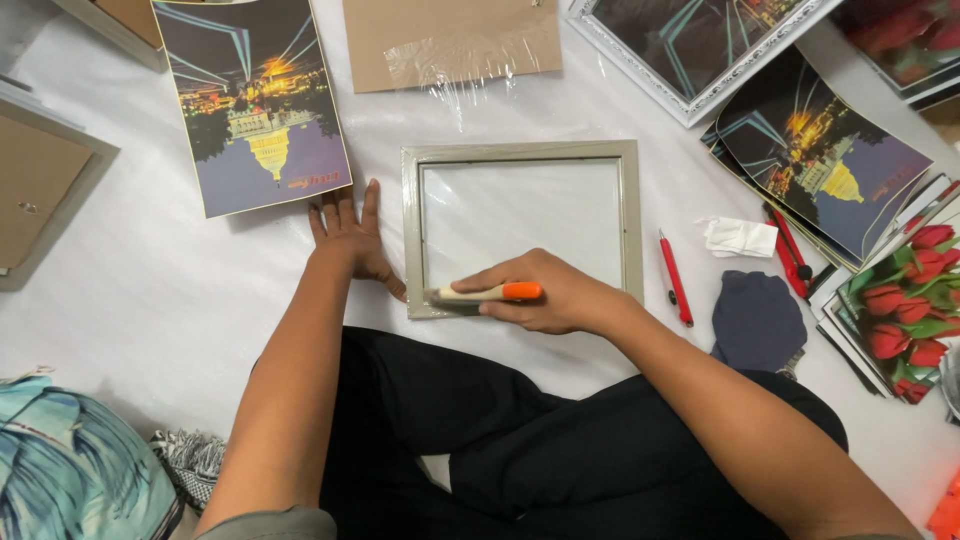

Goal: Assembling a picture frame by inserting a print and applying sealant to the back with a brush

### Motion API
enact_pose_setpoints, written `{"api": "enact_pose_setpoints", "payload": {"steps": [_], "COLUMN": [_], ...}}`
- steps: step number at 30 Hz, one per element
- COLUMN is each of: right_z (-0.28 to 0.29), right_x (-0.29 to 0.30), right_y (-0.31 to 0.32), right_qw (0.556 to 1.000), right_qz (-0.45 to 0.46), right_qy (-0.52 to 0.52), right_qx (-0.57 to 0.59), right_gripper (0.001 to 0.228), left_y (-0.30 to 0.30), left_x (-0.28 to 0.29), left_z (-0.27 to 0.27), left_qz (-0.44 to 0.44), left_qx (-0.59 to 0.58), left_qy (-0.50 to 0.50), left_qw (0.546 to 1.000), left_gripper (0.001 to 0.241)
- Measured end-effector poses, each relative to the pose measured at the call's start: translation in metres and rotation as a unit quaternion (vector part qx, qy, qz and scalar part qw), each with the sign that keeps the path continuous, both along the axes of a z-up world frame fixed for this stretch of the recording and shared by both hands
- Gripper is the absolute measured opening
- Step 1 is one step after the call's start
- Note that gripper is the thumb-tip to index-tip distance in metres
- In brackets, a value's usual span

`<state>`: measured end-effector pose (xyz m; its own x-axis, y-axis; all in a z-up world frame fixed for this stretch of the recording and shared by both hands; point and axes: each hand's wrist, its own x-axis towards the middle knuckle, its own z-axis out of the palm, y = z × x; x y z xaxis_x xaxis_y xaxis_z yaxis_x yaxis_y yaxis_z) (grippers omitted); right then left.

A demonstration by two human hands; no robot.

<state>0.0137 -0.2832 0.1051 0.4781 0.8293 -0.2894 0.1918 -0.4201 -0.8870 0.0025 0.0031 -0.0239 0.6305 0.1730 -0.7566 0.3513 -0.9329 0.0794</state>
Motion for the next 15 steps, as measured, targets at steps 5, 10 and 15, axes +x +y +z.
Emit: {"api": "enact_pose_setpoints", "payload": {"steps": [5, 10, 15], "right_z": [0.018, 0.016, 0.012], "right_x": [0.027, 0.060, 0.041], "right_y": [-0.029, -0.076, -0.054], "right_qw": [0.978, 0.872, 0.965], "right_qz": [0.036, -0.044, -0.150], "right_qy": [-0.003, -0.099, -0.034], "right_qx": [-0.204, -0.477, -0.212], "right_gripper": [0.036, 0.042, 0.039], "left_y": [0.003, 0.005, 0.005], "left_x": [-0.003, -0.001, 0.000], "left_z": [-0.010, -0.015, -0.023], "left_qz": [0.001, 0.004, 0.002], "left_qx": [-0.004, -0.010, 0.003], "left_qy": [-0.010, -0.016, -0.017], "left_qw": [1.000, 1.000, 1.000], "left_gripper": [0.186, 0.186, 0.190]}}
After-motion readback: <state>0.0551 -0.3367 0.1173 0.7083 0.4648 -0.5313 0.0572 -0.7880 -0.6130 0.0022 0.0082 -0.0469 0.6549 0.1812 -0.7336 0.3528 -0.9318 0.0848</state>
